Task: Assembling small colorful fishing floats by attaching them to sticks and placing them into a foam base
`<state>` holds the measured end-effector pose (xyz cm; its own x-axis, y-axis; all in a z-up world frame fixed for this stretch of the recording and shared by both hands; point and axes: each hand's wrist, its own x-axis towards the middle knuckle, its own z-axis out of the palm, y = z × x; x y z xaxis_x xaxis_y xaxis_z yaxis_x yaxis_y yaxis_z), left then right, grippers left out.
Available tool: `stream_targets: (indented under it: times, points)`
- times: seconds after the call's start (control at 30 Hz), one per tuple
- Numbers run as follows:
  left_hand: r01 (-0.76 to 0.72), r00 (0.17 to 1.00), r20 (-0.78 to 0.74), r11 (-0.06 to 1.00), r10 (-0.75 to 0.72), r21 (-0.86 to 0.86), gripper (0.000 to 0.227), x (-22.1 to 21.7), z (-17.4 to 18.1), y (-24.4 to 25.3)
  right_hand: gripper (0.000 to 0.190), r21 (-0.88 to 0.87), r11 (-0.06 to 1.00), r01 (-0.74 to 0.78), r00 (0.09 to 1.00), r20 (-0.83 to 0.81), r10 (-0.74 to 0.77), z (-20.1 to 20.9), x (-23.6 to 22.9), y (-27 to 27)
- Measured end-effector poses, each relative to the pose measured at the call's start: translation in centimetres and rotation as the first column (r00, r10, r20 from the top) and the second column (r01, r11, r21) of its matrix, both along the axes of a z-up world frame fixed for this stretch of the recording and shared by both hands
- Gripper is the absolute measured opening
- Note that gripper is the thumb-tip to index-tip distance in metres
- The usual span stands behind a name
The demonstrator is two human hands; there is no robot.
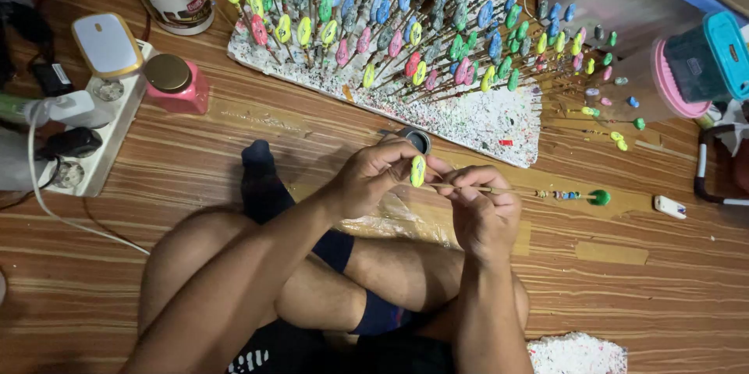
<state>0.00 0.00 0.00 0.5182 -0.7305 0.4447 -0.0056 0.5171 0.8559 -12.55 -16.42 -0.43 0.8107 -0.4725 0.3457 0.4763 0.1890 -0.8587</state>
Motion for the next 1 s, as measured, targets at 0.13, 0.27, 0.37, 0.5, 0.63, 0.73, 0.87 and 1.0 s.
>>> stream_targets:
  times: [0.13, 0.27, 0.37, 0.5, 0.63, 0.73, 0.87, 1.0]
  points:
    - [-0.018, 1.0, 0.016, 1.0, 0.018, -0.002, 0.024, 0.0, -1.0, -0.5, 0.007, 0.014, 1.0, -0.012, 1.0, -0.007, 0.012, -0.5, -0.3, -0.3]
    - [-0.007, 1.0, -0.002, 1.0, 0.007, -0.008, 0.025, 0.1, -0.9, -0.5, 0.007, -0.006, 1.0, -0.026, 0.999, -0.018, 0.026, -1.7, -0.5, -1.3]
    - [-0.006, 1.0, -0.009, 1.0, 0.006, -0.01, 0.025, 0.0, -0.7, -0.5, 0.006, -0.004, 0.999, -0.034, 0.999, -0.014, 0.034, -1.5, -0.4, -1.0]
    - [-0.011, 1.0, -0.015, 1.0, 0.011, -0.012, 0.025, 0.0, -0.8, -0.4, 0.007, -0.007, 1.0, -0.028, 1.0, -0.014, 0.028, -1.4, -0.3, -1.0]
    - [-0.014, 1.0, -0.014, 1.0, 0.013, -0.023, 0.025, 0.0, -0.6, -0.3, 0.007, 0.002, 1.0, -0.018, 1.0, -0.018, 0.018, -1.2, -0.4, -0.7]
    - [-0.025, 1.0, -0.01, 1.0, 0.025, -0.018, 0.025, 0.1, -0.8, -0.4, 0.007, -0.001, 1.0, -0.012, 1.0, -0.021, 0.012, -1.5, -0.5, -1.0]
    - [-0.038, 0.999, 0.01, 0.999, 0.038, -0.019, 0.026, 0.1, -0.8, -0.4, 0.009, 0.011, 0.999, 0.032, 0.999, -0.031, -0.032, -0.9, -0.4, -0.2]
    - [-0.019, 1.0, 0.012, 1.0, 0.019, -0.02, 0.028, 0.3, -0.5, -0.3, 0.008, 0.044, 0.995, 0.088, 0.996, -0.023, -0.087, -1.2, -0.3, 0.0]
